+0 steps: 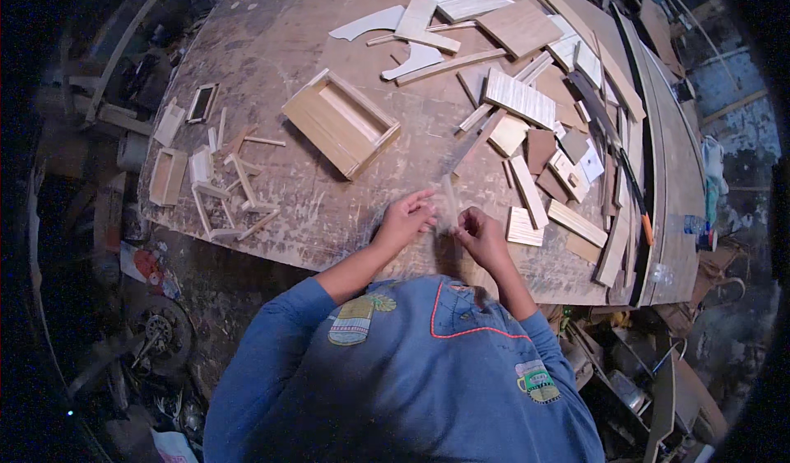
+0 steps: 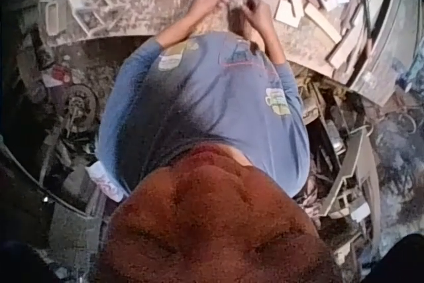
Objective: The person cuts wood with a hand saw, then applies glue to small wooden components with a glue applicator, and assembles them into a wooden box.
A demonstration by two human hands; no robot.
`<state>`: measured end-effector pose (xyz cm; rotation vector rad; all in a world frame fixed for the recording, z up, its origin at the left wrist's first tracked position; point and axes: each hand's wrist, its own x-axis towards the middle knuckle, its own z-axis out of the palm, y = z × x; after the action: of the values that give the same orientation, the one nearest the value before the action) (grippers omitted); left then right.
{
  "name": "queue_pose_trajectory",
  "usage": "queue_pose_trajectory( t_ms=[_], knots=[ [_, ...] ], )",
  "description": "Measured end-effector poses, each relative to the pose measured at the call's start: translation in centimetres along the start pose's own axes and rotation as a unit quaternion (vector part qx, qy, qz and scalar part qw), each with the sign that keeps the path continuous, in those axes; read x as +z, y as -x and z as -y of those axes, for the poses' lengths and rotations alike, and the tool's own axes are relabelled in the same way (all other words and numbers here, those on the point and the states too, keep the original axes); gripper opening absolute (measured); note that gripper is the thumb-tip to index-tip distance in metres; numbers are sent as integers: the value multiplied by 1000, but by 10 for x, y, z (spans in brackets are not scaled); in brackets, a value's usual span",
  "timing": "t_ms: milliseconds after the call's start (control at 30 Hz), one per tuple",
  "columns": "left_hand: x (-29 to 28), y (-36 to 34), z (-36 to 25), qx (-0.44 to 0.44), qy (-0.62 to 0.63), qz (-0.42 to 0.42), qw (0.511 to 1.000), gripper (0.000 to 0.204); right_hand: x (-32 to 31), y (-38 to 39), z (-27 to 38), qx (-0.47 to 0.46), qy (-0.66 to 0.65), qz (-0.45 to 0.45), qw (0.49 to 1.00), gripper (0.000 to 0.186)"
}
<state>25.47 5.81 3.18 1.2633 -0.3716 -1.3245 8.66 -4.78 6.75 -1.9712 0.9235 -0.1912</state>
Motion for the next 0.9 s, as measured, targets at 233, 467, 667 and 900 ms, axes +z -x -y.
queue_pose_trajectory(
  t_ms=[233, 467, 667, 900],
  knots=[
    [-22, 16, -7, 16, -22, 13, 1000, 23, 18, 6, 52, -100, 131, -1, 986, 20],
    [-34, 24, -31, 55, 89, -43, 994, 14, 22, -3, 64, -139, 78, -25, 987, 20],
    [-61, 20, -67, 116, 100, -115, 981, 16, 37, -32, 81, -149, 25, -11, 988, 23],
    [-119, -10, -90, 271, 43, -309, 911, 50, 74, -113, 126, -191, 78, -24, 978, 22]
  ],
)
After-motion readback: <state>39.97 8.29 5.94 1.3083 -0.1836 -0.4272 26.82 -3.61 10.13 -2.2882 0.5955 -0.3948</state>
